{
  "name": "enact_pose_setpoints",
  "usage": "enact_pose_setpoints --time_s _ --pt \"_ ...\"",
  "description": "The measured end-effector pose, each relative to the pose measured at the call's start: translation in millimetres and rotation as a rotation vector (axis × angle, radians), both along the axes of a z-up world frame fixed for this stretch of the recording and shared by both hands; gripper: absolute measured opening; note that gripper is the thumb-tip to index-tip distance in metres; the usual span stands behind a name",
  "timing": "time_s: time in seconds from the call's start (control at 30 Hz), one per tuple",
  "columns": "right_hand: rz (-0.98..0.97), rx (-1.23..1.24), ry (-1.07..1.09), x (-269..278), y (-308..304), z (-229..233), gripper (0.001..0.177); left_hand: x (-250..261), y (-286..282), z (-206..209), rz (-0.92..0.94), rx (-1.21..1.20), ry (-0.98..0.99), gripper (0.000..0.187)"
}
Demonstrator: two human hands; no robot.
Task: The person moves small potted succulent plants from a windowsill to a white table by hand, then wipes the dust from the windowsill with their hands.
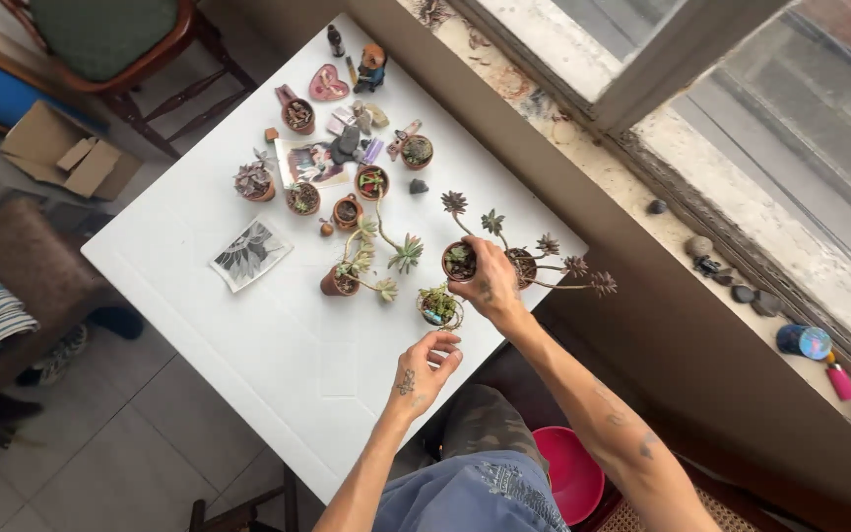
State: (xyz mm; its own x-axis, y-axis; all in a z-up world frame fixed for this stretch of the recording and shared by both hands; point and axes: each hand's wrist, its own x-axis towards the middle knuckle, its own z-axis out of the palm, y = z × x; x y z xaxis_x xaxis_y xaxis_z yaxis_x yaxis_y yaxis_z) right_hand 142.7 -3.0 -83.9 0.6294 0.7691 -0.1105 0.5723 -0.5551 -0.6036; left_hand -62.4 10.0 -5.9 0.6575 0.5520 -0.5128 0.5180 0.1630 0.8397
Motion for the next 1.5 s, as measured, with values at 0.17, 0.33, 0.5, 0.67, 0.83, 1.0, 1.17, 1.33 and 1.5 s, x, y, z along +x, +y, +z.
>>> enact_pose_setpoints --time_s 0.17,0.33,0.5,0.67,0.83,1.0,1.17,1.33,1.5 --pt "0.161 -0.17 0.024 -13 29 -24 0.076 -22 1 -2 0.045 -0.039 0.039 0.024" --pt "0.194 -0.202 -0.005 -13 34 -51 0.078 -34 6 6 0.094 -0.065 0.053 0.025" --pt "0.14 -0.302 0.033 -17 32 -39 0.077 -34 8 1 0.107 -0.064 0.042 0.025" --pt "0.114 -0.191 0.056 -14 20 -14 0.063 -19 9 7 0.091 -0.056 0.021 0.025" --pt "-0.065 -0.038 -0.121 45 -41 47 0.032 8 6 7 0.018 -0.059 0.016 0.025" --pt "-0.342 0.099 -0.454 144 -96 86 0.017 33 3 16 -0.037 -0.043 0.018 0.025" --pt "-0.403 -0.226 -0.31 207 -120 67 0.027 47 -3 18 -0.077 -0.059 0.005 0.024" --pt "-0.266 -0.131 -0.451 203 -122 53 0.03 47 -2 8 -0.074 -0.061 0.004 0.023" --pt "-0.05 -0.067 -0.477 119 -91 47 0.021 36 7 9 -0.053 -0.056 0.02 0.023"
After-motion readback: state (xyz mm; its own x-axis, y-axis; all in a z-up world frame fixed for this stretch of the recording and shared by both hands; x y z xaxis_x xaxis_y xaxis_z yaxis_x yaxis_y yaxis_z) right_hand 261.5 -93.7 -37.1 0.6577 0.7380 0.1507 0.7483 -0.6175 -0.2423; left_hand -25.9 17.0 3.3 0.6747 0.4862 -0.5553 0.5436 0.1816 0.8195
